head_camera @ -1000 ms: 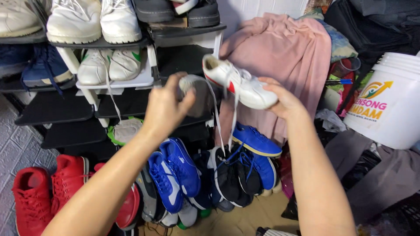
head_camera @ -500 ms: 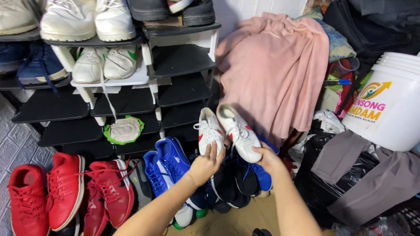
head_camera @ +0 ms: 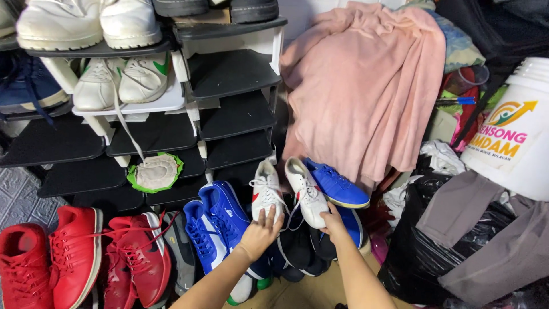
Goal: The person removes multiple pairs of shoes from a multi-tier shoe rack and places them on the floor, then picks them up again and rearranges them on the rack. The person handles green sneakers, gray sneakers, brown boots, black sneakers, and red sneakers.
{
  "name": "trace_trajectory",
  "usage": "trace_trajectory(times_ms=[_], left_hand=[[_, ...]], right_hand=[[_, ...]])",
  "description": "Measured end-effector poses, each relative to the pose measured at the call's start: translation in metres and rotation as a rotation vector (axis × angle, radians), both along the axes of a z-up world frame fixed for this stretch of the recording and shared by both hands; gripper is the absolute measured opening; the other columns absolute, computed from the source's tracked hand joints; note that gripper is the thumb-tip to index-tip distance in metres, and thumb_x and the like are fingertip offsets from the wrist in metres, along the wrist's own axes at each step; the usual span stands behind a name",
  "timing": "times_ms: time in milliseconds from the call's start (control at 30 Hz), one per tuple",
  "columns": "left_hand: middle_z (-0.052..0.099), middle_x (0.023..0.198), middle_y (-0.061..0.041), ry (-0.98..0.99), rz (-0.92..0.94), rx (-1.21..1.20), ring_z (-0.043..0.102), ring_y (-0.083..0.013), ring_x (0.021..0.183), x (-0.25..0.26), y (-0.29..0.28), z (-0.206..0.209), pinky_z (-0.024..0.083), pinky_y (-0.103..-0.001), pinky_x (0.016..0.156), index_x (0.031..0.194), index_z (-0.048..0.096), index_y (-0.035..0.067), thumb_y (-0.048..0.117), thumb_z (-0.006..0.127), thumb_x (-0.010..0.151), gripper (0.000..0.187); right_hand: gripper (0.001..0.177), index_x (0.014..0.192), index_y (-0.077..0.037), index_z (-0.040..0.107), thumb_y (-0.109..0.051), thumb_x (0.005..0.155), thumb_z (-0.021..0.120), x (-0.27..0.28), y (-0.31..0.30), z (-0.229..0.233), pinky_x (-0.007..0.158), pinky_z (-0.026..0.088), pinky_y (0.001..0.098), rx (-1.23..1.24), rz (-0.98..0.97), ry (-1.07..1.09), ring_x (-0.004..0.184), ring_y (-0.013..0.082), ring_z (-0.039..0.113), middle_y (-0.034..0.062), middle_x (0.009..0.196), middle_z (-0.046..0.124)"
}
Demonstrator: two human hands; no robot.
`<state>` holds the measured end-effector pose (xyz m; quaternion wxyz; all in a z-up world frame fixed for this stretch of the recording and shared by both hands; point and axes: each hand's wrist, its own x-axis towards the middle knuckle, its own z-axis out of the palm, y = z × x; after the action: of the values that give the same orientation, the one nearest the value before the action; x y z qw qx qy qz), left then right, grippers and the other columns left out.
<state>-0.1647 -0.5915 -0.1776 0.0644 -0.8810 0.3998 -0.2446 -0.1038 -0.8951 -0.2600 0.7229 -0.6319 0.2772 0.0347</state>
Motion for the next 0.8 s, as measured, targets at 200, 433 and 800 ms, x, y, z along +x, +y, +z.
trace_trajectory(times_ms=[200, 433, 800], left_hand=[[0.037, 0.154, -0.035, 0.038, 0.075, 0.029, 0.056, -0.0542, 0.126, 0.006, 0.006, -0.029, 0.06, -0.046, 0.084, 0.151, 0.041, 0.005, 0.007, 0.057, 0.088, 0.066], [0.029, 0.159, -0.029, 0.151, 0.176, 0.082, 0.047, -0.0632, 0.127, 0.019, -0.025, -0.063, 0.053, -0.066, 0.089, 0.146, 0.046, 0.011, 0.016, 0.055, 0.095, 0.053], [0.027, 0.164, -0.021, 0.314, 0.263, 0.085, 0.035, -0.0482, 0.14, 0.008, -0.039, -0.048, 0.055, -0.052, 0.092, 0.153, 0.043, 0.014, 0.015, 0.063, 0.09, 0.067]], right_hand=[[0.063, 0.147, -0.022, 0.057, -0.007, 0.087, 0.066, 0.01, -0.001, -0.005, 0.087, 0.055, 0.047, -0.007, -0.049, -0.348, 0.115, 0.0299, 0.065, 0.0096, 0.143, 0.06], [0.072, 0.149, -0.019, 0.055, -0.008, 0.08, 0.069, 0.026, 0.024, -0.012, 0.11, 0.047, 0.0467, -0.93, -0.039, -0.291, 0.127, 0.0422, 0.059, 0.0222, 0.136, 0.059], [0.047, 0.125, -0.01, 0.068, -0.009, 0.079, 0.066, 0.037, 0.115, 0.007, 0.106, 0.047, 0.0431, -0.927, 0.305, -0.658, 0.122, 0.0402, 0.059, 0.0205, 0.128, 0.063]])
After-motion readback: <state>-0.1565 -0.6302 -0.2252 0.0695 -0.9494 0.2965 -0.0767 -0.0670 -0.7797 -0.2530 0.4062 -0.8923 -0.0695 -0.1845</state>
